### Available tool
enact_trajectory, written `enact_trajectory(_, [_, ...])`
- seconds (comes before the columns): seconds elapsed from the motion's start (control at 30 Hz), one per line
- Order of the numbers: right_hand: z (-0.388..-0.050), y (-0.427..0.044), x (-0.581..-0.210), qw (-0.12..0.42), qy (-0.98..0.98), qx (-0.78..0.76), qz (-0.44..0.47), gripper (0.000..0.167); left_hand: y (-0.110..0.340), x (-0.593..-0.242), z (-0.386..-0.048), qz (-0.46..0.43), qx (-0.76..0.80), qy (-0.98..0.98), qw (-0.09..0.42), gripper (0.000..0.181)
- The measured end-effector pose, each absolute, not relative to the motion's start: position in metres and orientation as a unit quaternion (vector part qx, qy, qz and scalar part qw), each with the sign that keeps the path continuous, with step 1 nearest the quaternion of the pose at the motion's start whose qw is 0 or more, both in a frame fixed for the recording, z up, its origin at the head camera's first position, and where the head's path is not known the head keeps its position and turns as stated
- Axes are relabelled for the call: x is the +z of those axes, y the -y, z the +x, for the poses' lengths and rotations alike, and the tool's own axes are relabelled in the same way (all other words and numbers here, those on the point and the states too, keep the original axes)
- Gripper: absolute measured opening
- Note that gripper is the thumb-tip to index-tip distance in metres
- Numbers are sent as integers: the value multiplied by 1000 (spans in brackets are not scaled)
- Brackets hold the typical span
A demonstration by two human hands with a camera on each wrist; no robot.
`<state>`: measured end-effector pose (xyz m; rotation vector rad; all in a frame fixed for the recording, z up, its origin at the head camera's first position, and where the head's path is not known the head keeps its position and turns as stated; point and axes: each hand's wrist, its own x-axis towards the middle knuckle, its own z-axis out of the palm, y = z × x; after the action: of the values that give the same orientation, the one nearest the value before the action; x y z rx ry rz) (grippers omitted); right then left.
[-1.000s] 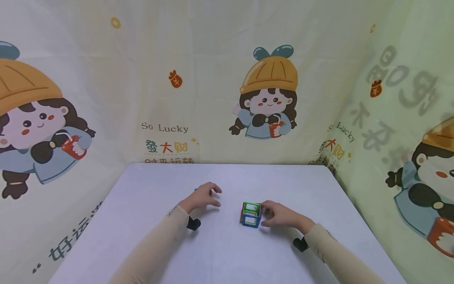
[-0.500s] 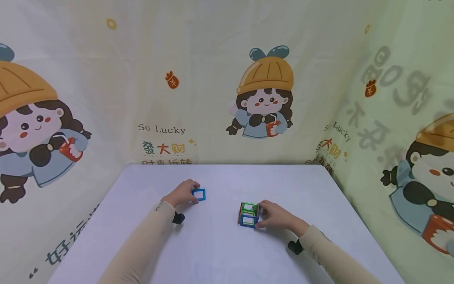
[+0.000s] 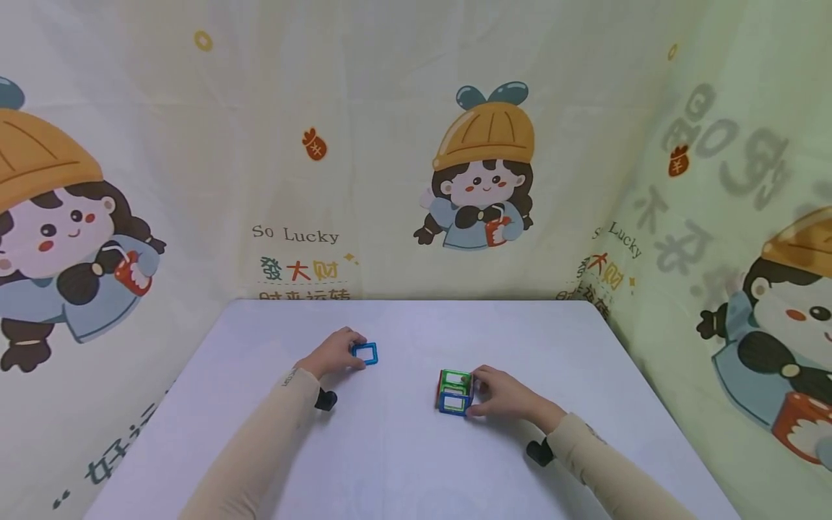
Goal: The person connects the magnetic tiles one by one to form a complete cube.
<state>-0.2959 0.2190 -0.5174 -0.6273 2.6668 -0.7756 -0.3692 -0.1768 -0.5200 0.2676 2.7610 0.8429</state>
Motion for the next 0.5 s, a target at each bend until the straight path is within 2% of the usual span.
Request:
enact_trajectory(0.23, [-298,-219,-518,146,-926,-269,-221,62,157,-518,-369,102,287,-946,111,58])
enact_trajectory(0.5, [-299,-222,-521,145,-927,-270,-218,62,111,-491,-359,173,291,-934,115,53])
